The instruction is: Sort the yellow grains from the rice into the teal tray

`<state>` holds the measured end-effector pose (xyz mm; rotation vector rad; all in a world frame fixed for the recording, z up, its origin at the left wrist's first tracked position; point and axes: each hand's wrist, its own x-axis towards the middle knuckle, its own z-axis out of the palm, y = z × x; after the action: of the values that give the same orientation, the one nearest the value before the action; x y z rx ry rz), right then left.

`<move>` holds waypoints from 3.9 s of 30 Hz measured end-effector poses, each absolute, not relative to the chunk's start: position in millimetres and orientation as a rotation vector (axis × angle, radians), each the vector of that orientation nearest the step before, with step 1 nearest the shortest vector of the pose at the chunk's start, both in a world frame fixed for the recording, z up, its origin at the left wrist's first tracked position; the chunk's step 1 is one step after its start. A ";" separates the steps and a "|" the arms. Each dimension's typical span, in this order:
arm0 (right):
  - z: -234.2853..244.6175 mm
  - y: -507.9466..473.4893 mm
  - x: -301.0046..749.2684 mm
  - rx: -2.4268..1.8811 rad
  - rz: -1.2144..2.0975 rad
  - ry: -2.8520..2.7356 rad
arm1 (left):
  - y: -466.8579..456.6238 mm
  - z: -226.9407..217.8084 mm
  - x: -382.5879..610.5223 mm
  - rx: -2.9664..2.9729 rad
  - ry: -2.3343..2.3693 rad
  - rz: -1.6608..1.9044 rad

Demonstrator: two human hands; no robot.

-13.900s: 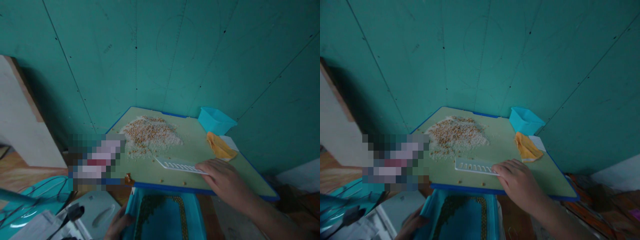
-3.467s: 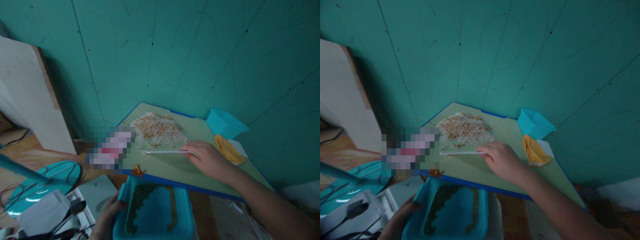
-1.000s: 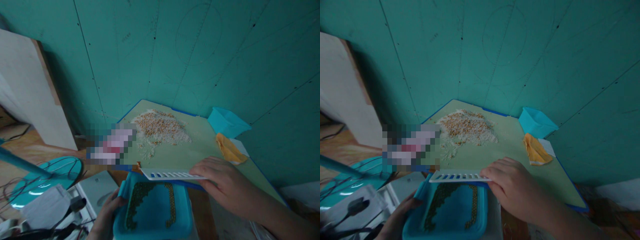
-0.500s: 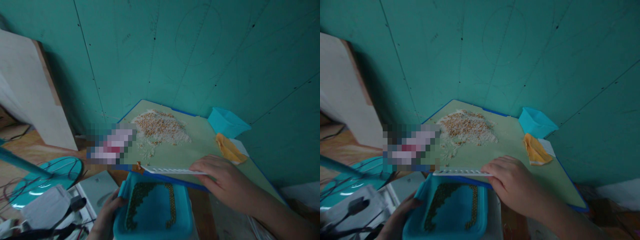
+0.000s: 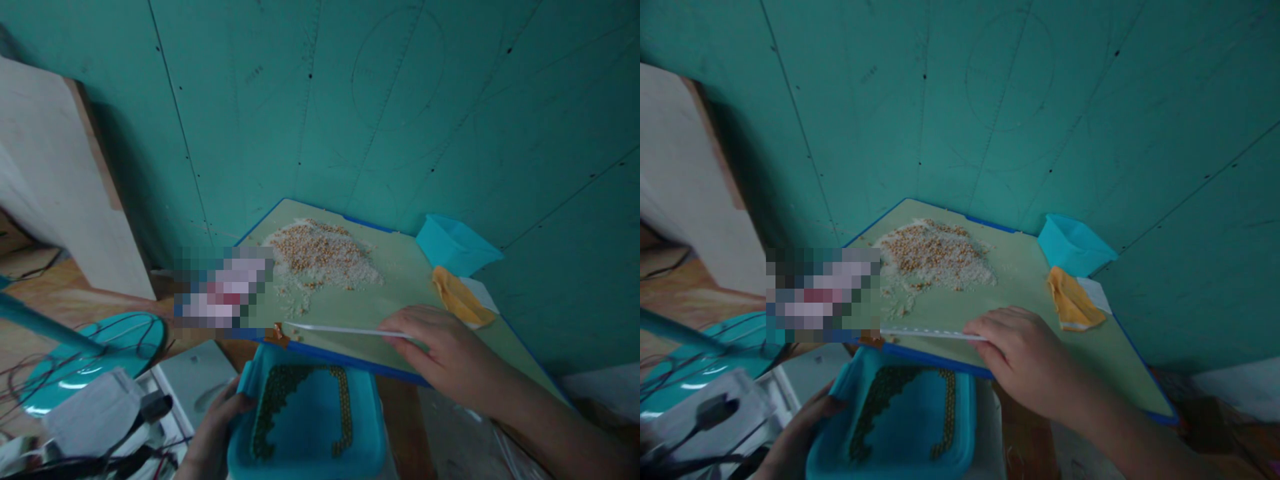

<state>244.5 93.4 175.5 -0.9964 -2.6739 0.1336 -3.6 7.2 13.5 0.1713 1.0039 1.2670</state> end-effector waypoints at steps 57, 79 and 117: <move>171.6 101.0 252.6 -1.035 0.091 -2.663 | 6.1 17.1 -1.1 0.124 1.006 1.308; 168.2 106.8 252.8 -0.987 0.011 -2.668 | 7.3 16.7 2.1 0.065 1.049 1.275; 169.5 85.9 270.2 -1.063 0.073 -2.674 | 7.7 20.9 1.9 0.154 1.016 1.294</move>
<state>270.2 85.9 169.5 -1.0630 -2.6737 0.0727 1.9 7.7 20.9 0.1535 1.0164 1.2935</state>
